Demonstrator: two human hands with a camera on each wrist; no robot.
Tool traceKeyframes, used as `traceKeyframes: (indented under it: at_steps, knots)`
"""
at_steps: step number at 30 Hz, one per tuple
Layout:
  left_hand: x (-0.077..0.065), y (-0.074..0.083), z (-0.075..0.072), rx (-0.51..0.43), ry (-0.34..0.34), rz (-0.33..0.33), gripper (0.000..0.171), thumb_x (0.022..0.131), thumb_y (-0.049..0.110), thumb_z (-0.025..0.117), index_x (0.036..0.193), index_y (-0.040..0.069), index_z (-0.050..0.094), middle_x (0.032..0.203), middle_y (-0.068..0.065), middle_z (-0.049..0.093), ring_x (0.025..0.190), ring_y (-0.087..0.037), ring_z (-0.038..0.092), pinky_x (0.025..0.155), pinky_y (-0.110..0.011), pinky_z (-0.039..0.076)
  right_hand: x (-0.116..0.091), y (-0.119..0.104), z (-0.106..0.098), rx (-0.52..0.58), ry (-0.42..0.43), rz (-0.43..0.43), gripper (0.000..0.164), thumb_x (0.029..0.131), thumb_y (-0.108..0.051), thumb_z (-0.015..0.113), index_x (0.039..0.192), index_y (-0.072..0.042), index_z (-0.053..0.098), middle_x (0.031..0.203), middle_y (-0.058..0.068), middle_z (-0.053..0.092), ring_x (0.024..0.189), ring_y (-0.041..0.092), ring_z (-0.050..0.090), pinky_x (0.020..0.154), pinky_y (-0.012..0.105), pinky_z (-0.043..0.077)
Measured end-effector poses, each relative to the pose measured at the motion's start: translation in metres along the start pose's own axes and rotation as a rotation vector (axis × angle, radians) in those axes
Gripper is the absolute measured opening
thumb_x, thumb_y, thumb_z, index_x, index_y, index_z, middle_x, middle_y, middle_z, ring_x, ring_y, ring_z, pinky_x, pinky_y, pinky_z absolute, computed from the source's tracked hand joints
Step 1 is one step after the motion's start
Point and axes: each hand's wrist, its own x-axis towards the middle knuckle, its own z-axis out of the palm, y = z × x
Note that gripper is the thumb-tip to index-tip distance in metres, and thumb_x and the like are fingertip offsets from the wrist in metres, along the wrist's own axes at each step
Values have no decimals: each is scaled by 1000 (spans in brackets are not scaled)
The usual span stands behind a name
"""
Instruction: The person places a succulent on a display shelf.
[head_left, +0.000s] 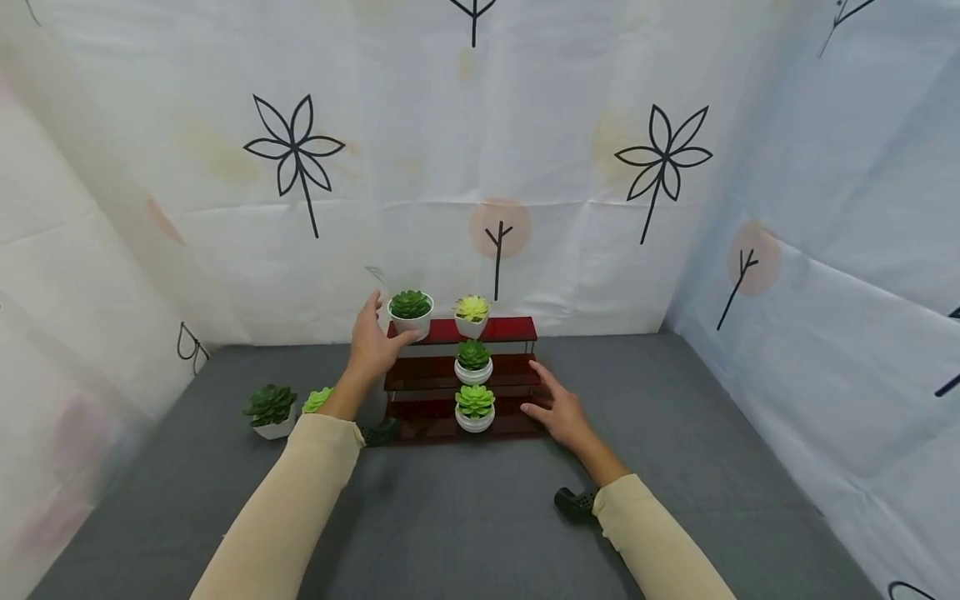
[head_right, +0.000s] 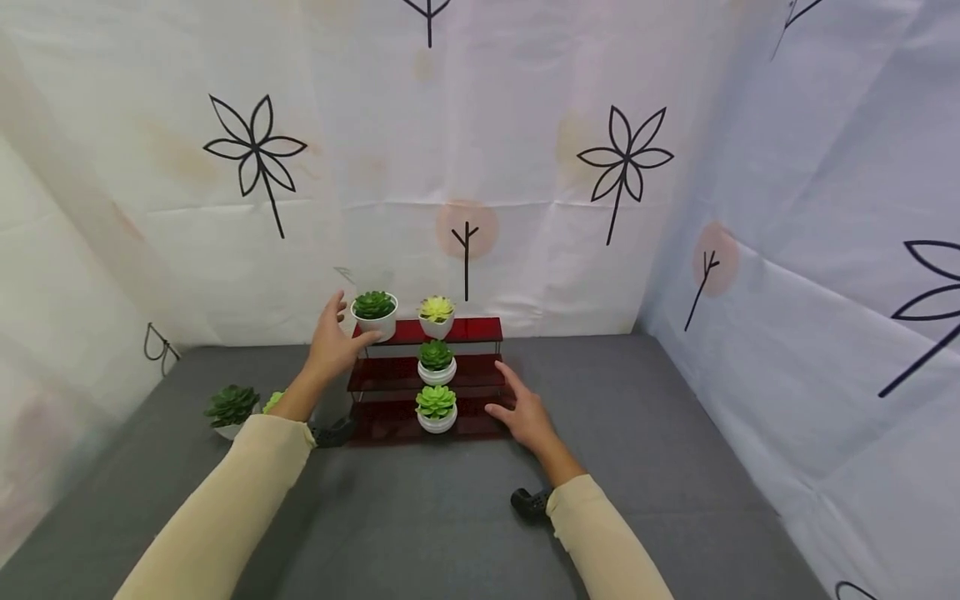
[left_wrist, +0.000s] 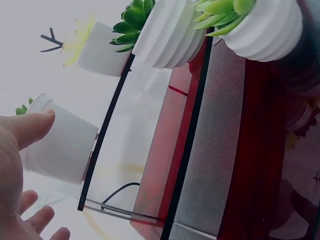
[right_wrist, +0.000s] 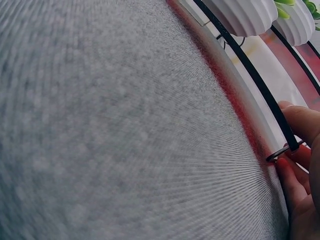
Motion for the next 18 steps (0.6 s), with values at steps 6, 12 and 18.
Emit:
traceKeyframes:
  at_steps: [6,12,18]
  knots:
    - [-8,-5,-9,-3,32,17,93,85,23,78,155,6,19,152,-22,29,137,-39,30,105,-60,32,-1,0,-1,-4,3,-2,78,88,-16,75,153,-22,33,150,14,40,131,37,44,94,56,47]
    - [-28,-6,-18,-29,56,37,86,86,21,76,154,9,24,152,-19,29,137,-38,28,106,-61,29,0,1,0,-7,-3,-7,78,88,-17,74,153,-25,32,150,14,40,130,37,45,94,55,47]
    - [-53,-7,-26,-44,44,67,82,87,19,76,153,11,29,152,-17,29,138,-37,27,105,-63,27,0,1,-1,-18,-12,-6,78,89,-18,73,154,-25,31,152,12,38,131,37,43,94,56,47]
